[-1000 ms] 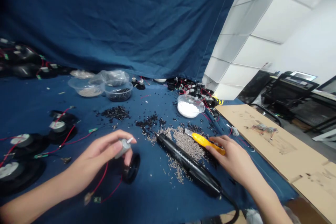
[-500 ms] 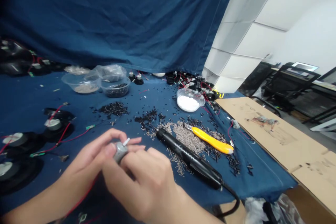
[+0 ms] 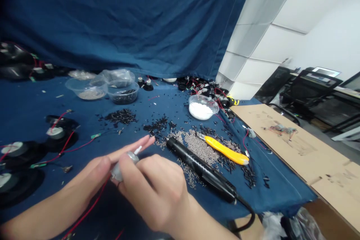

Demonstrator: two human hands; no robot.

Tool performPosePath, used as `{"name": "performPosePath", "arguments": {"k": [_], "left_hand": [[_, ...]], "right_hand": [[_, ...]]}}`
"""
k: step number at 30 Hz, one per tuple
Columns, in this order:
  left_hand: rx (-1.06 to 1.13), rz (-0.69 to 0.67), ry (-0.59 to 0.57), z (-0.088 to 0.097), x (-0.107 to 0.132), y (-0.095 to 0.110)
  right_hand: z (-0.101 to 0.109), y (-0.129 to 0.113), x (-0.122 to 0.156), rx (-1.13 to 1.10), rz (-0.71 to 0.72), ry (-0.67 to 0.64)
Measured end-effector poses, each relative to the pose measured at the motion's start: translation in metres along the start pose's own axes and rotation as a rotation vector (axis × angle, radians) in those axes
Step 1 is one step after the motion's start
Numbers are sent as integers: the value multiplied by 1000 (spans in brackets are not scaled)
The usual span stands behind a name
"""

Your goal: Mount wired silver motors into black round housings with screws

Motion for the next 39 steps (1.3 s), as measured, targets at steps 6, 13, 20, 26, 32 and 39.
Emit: {"name": "performPosePath", "arguments": {"k": [6, 13, 20, 26, 32, 39], "left_hand": [[-103, 69, -96, 7, -2, -4], [-30, 104, -113, 11, -7, -11], [-396, -40, -146, 22, -16, -10], [-824, -100, -250, 22, -22, -21], [-854, -40, -161, 24, -25, -25], [-823, -23, -143, 29, -27, -18]], "right_hand": [[1, 7, 11, 41, -14, -44], [1, 16, 3, 71, 61, 16], [-4, 34, -10, 1, -66, 100], [-7, 36, -26, -199, -110, 144], [-16, 35, -24, -328, -218, 168], [-17, 33, -12, -530, -389, 98]]}}
Point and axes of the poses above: each hand's wrist, its own x-axis away from the middle knuckle, its own z-axis out of the back of the hand, y = z × x, the point moved 1 cm from there along -x, towards the middle knuckle, and after that the axes turned 4 degrees about z, right-handed, at the moved point
